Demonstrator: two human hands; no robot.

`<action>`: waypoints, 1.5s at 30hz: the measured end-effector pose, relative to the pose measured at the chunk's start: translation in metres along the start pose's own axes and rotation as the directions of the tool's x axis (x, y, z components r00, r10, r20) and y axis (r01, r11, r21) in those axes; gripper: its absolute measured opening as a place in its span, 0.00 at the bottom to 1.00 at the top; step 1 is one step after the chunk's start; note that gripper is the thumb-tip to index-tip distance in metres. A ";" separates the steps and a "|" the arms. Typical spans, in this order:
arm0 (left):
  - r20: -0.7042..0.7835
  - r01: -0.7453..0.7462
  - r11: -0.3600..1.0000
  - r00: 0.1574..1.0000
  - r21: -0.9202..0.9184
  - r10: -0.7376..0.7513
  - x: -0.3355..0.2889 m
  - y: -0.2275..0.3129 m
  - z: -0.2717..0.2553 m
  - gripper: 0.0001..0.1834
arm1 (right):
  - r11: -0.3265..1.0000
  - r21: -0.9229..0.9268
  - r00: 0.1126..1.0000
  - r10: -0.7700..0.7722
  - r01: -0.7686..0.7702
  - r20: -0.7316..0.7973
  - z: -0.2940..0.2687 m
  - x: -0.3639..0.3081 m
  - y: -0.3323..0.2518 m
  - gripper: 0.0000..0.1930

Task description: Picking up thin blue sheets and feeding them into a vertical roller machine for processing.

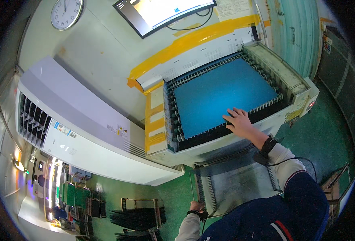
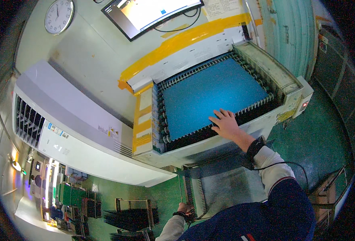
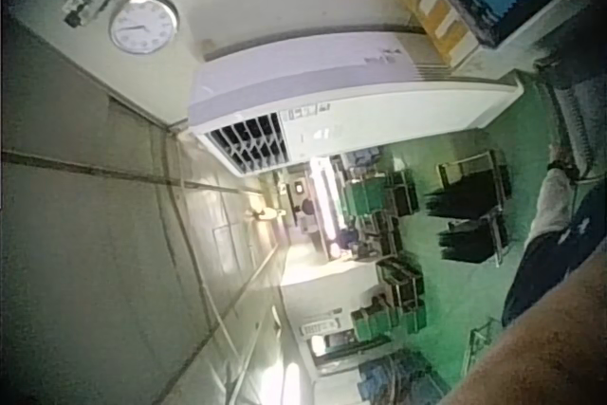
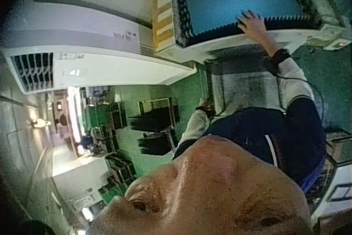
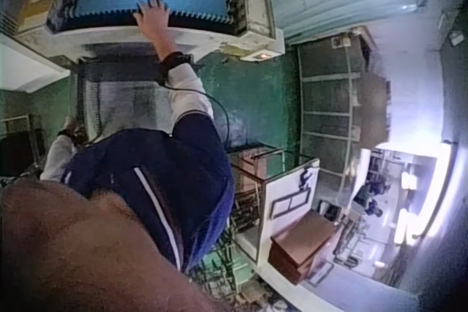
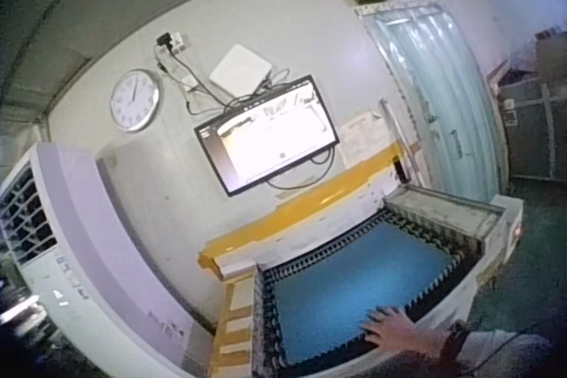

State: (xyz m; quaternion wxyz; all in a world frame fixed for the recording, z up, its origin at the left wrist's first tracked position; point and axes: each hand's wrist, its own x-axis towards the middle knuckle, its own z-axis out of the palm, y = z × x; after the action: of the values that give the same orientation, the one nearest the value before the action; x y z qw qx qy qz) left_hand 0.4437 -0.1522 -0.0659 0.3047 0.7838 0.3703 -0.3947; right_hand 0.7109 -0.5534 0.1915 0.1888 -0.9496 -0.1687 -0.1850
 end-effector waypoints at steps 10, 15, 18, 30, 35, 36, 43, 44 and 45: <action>0.076 -0.083 0.981 0.995 0.173 0.071 0.068 -0.032 0.009 0.31 | 1.000 0.011 1.000 -0.011 0.011 -0.014 -0.004 0.004 0.000 0.24; 0.115 -0.023 0.992 0.993 0.124 0.008 0.056 -0.023 0.007 0.31 | 1.000 0.010 1.000 0.001 -0.001 0.003 -0.003 0.010 0.001 0.24; 0.118 -0.077 0.983 0.991 0.164 0.058 0.055 -0.026 0.006 0.29 | 1.000 -0.012 1.000 0.000 0.000 0.007 -0.003 0.012 0.000 0.24; 0.101 -0.098 0.943 0.992 0.318 0.069 0.034 -0.016 0.004 0.23 | 0.999 -0.036 0.998 0.018 -0.015 0.064 0.001 0.020 0.000 0.26; 0.047 0.001 0.993 0.999 0.118 -0.007 0.033 -0.016 0.007 0.20 | 1.000 -0.007 0.999 0.027 -0.027 0.044 0.004 0.019 0.001 0.26; 0.111 -0.024 0.992 0.994 0.122 0.010 0.035 -0.017 0.004 0.19 | 0.999 -0.010 0.998 0.038 -0.037 0.054 0.004 0.019 0.001 0.26; 0.395 -0.343 -0.196 0.791 0.919 0.467 0.023 -0.022 -0.002 0.17 | 0.975 0.207 0.995 -0.068 0.083 -0.077 -0.014 -0.004 -0.018 0.20; 0.366 -0.309 -0.196 0.797 0.931 0.481 0.021 -0.021 -0.003 0.15 | 0.952 0.285 0.993 -0.086 0.107 -0.086 -0.017 -0.009 -0.022 0.18; 0.376 -0.307 -0.221 0.811 0.926 0.449 0.018 -0.018 -0.001 0.18 | 0.923 0.361 0.990 -0.104 0.133 -0.097 -0.021 -0.014 -0.027 0.17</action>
State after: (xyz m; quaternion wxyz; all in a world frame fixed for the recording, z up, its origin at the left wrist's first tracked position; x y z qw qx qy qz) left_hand 0.4361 -0.1357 -0.0841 -0.2729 0.8389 -0.2767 -0.3811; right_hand 0.6822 -0.5416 0.2116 0.3573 -0.8780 -0.2500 -0.1974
